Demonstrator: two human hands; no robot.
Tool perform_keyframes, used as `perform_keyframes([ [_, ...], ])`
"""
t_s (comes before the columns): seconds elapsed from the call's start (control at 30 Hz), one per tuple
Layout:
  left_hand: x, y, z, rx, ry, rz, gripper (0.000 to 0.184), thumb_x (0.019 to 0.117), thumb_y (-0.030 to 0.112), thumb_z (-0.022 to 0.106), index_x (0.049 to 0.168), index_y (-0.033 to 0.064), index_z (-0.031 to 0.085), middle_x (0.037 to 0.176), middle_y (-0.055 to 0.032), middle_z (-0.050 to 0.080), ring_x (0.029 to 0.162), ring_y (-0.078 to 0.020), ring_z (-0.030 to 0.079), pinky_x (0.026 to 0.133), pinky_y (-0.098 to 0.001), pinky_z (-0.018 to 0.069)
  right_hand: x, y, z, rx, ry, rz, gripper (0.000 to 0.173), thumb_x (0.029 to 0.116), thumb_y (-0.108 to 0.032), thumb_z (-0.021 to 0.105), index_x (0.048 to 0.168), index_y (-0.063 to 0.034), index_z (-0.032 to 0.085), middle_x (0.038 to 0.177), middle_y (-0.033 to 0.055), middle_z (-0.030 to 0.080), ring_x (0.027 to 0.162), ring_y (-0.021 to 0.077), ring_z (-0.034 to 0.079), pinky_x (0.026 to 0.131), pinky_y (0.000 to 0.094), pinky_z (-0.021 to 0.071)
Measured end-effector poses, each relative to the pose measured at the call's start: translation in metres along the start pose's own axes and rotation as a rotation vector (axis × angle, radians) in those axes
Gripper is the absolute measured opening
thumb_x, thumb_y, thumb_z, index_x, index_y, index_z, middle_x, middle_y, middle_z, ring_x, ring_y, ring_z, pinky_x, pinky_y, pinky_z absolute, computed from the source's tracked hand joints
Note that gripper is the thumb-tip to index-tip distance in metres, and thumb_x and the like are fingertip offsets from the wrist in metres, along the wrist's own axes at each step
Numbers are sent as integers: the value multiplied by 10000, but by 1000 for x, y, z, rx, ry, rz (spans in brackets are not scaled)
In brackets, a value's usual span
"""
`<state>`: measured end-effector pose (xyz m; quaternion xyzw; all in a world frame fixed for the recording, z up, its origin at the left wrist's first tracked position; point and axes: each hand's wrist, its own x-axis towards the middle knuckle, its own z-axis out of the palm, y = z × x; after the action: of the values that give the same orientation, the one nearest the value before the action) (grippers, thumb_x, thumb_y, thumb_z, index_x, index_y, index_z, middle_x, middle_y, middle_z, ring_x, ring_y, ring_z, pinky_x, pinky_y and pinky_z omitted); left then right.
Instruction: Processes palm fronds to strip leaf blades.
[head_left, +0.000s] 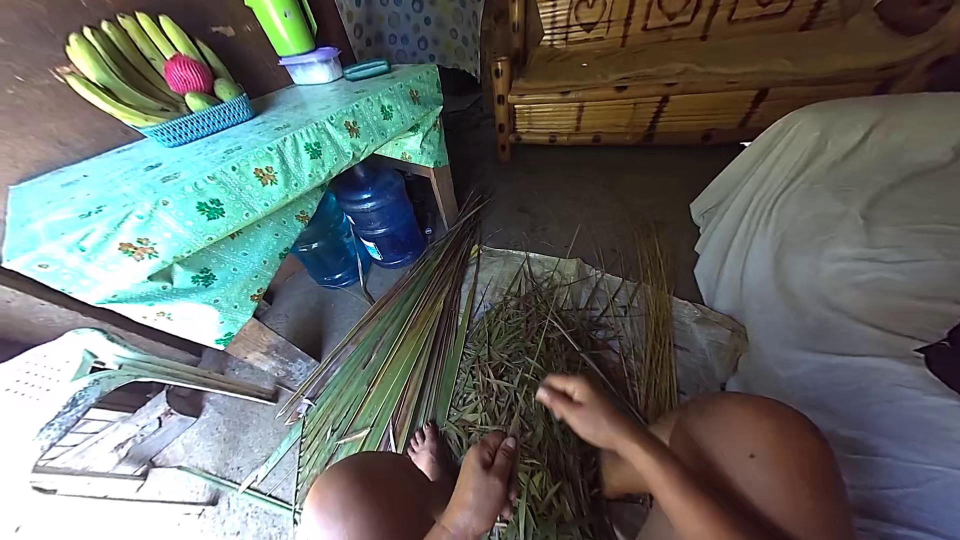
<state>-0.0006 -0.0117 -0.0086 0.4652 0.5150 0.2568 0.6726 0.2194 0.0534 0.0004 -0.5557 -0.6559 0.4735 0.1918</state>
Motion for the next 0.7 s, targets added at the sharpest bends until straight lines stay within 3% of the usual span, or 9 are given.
perform_keyframes([
  [0.07,1,0,1,2,13,2,267,1112,184,372,953,68,552,555,26,504,415,-68,480,410,-216,433,-10,-4,21,-106,-68,-68,373,1068,-319,483,1066,-21,709,865,125,665,799,237,634,769,458,515],
  [0.17,0,0,1,7,20,25,249,1107,170,375,971,67,557,556,36,498,417,-57,477,411,-205,430,-9,-4,27,-272,45,-137,397,1068,-338,475,1070,-21,714,965,158,696,918,298,682,840,493,540],
  [0.3,-4,-3,3,40,-26,43,240,1097,159,395,942,80,560,553,45,495,419,-49,472,419,-203,427,18,8,-4,-186,265,49,388,1089,-290,459,1116,16,696,965,200,691,927,337,676,866,552,520],
  [0.37,-6,-4,3,45,-25,46,245,1095,167,398,933,85,564,554,45,500,423,-52,476,422,-206,429,29,21,-19,-24,381,126,354,1093,-263,464,1085,7,694,847,124,634,773,225,604,772,445,503],
  [0.43,-4,-3,2,52,-7,47,242,1095,172,402,946,79,568,556,42,507,421,-57,487,418,-210,437,29,21,-21,184,493,145,316,1098,-216,466,1092,10,687,708,24,564,589,91,508,591,275,450],
  [0.5,-2,-2,0,64,-2,44,237,1097,174,404,958,76,569,568,39,516,438,-60,506,433,-213,454,18,10,-14,488,385,165,333,1116,-216,413,1214,4,642,637,-17,550,462,42,467,432,189,393],
  [0.57,0,-2,0,63,-30,65,243,1101,168,391,967,67,566,606,35,551,490,-61,553,495,-221,500,5,-2,-3,644,111,181,369,1120,-235,364,1320,-21,587,663,-13,571,468,53,471,428,196,388],
  [0.63,2,-4,1,-6,-74,103,259,1098,163,358,980,60,565,655,27,624,558,-60,611,574,-225,534,-1,-6,10,701,-77,169,373,1111,-234,352,1320,-30,585,671,-22,567,468,39,466,421,177,378],
  [0.7,-1,-3,0,-107,-125,60,271,1107,174,332,1046,53,568,766,-2,705,691,-89,695,698,-261,589,2,-10,16,740,-78,167,369,1120,-228,342,1273,-26,611,665,-28,551,470,37,458,423,174,373],
])
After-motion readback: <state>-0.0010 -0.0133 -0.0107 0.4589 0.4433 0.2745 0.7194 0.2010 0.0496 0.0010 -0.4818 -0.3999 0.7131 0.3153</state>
